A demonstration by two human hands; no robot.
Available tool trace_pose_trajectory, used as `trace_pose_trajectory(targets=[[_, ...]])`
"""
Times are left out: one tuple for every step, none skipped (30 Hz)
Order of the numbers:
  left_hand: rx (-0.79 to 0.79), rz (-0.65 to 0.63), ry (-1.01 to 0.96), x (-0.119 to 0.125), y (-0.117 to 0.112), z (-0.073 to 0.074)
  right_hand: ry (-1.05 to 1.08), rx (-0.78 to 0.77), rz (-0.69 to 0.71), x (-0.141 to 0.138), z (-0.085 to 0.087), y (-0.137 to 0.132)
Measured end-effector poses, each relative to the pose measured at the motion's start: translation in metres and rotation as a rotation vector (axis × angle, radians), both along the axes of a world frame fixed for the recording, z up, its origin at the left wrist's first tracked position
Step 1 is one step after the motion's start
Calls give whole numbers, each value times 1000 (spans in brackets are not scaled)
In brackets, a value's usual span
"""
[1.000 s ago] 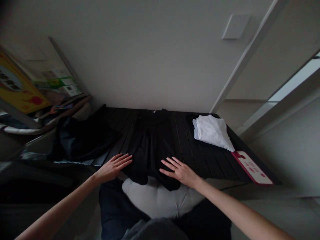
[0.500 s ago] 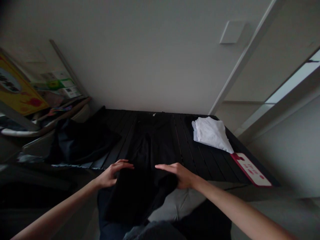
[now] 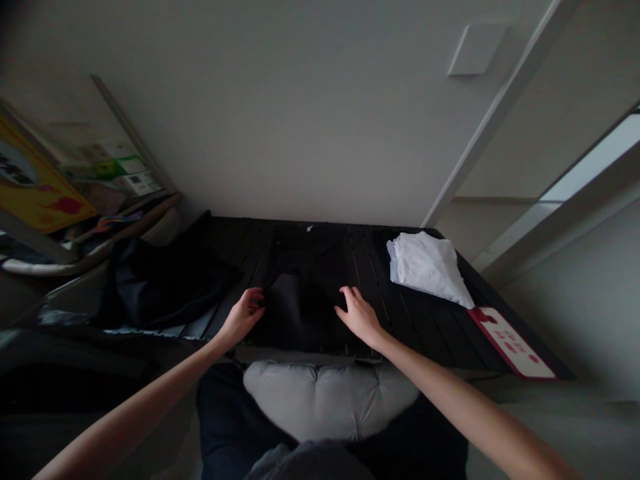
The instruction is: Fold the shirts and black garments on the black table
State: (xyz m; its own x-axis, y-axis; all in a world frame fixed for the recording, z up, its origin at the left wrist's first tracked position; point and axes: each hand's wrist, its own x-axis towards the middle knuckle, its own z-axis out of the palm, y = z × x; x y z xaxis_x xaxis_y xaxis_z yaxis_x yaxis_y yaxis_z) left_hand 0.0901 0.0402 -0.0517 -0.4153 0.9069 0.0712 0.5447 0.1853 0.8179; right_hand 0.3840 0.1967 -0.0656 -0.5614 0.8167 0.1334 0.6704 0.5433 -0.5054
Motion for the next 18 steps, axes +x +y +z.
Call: trace_pose_trajectory(targets=[[-9, -13, -8, 0, 2, 1, 6, 4, 6, -1, 0, 2], [-22, -15, -14, 1, 5, 3, 21, -10, 7, -2, 0, 5], [-39, -5, -17, 1, 8, 4, 48, -39, 5, -5, 1, 8], [-59, 11, -21, 1, 11, 5, 90, -79, -1, -8, 2, 11], [-81, 27, -20, 1, 15, 5, 154, -132, -9, -12, 3, 14], [-100, 42, -11, 1, 19, 4, 239, -205, -22, -16, 5, 17], [-114, 50, 5, 1, 22, 3, 344, -305, -39, -19, 7, 19], [-125, 53, 24, 1, 25, 2, 466, -431, -58, -21, 10, 20], [-133, 51, 44, 0, 27, 1, 590, -576, -77, -22, 14, 22], [-140, 47, 61, 0, 28, 0, 706, -725, -94, -21, 18, 23], [-146, 42, 71, -1, 29, -1, 805, -863, -102, -20, 22, 24], [-153, 33, 72, -2, 29, -2, 875, -977, -95, -18, 26, 25], [-156, 22, 64, -3, 28, -2, 907, -1055, -74, -16, 29, 27], [-153, 12, 50, -4, 28, -2, 897, -1095, -42, -14, 31, 30], [-142, 7, 38, -5, 27, -2, 852, -1095, -11, -12, 32, 33], [-125, 9, 30, -7, 26, -3, 788, -1058, 4, -11, 32, 37], [-107, 17, 24, -9, 26, -3, 719, -994, -8, -11, 32, 41], [-95, 33, 18, -10, 25, -4, 656, -924, -43, -11, 30, 45]])
